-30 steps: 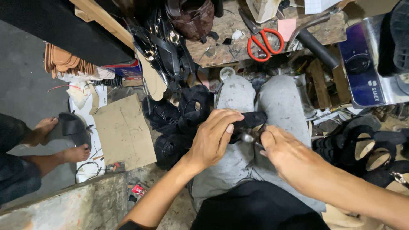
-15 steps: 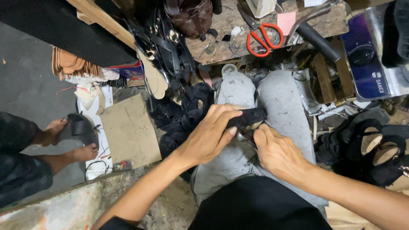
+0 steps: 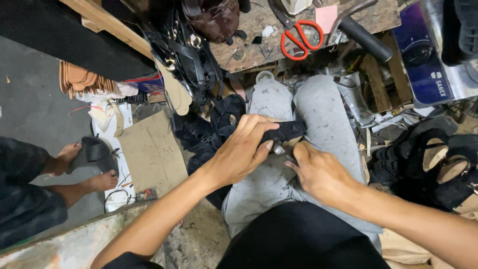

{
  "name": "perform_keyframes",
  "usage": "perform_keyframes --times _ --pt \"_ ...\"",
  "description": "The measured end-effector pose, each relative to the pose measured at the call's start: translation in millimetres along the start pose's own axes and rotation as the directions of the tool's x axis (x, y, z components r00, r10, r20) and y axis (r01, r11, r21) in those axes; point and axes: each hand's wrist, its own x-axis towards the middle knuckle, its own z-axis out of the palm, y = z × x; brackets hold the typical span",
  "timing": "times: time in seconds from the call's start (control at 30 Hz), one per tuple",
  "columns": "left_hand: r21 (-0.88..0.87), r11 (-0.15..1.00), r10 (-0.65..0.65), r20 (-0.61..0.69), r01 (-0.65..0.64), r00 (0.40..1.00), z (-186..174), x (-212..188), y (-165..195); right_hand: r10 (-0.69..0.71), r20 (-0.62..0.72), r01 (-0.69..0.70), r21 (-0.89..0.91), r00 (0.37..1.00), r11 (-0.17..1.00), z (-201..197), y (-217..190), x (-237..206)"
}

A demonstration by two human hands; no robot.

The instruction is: The person holds a shoe upper on a wooden last on their lap and repeatedly hammers the upper to shape and set it. They then rub the sole edge with a pink sanding block and attach a black strap with a gold buckle across the shoe, pressing the strap ends into place.

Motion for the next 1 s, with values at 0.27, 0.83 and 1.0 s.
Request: perform_keyframes --times 0.27,0.83,1.0 --pt "0.028 0.999 -0.021 0.011 0.021 1.0 1.1 2.2 9.7 -0.227 -0.137 0.221 -0.058 0.964 0.974 -4.0 6.6 -9.8" --pt "0.075 0.995 -0.071 0.046 0.068 0.996 6.2 -0.2 12.6 0.065 0.149 -0.105 0.278 0.987 0.955 3.1 8.9 -11.8" --pt "0.033 0.988 -0.152 0.047 0.151 0.987 7.1 1.1 12.7 0.116 0.036 -0.121 0.178 0.993 0.977 23.8 -3.6 -11.6"
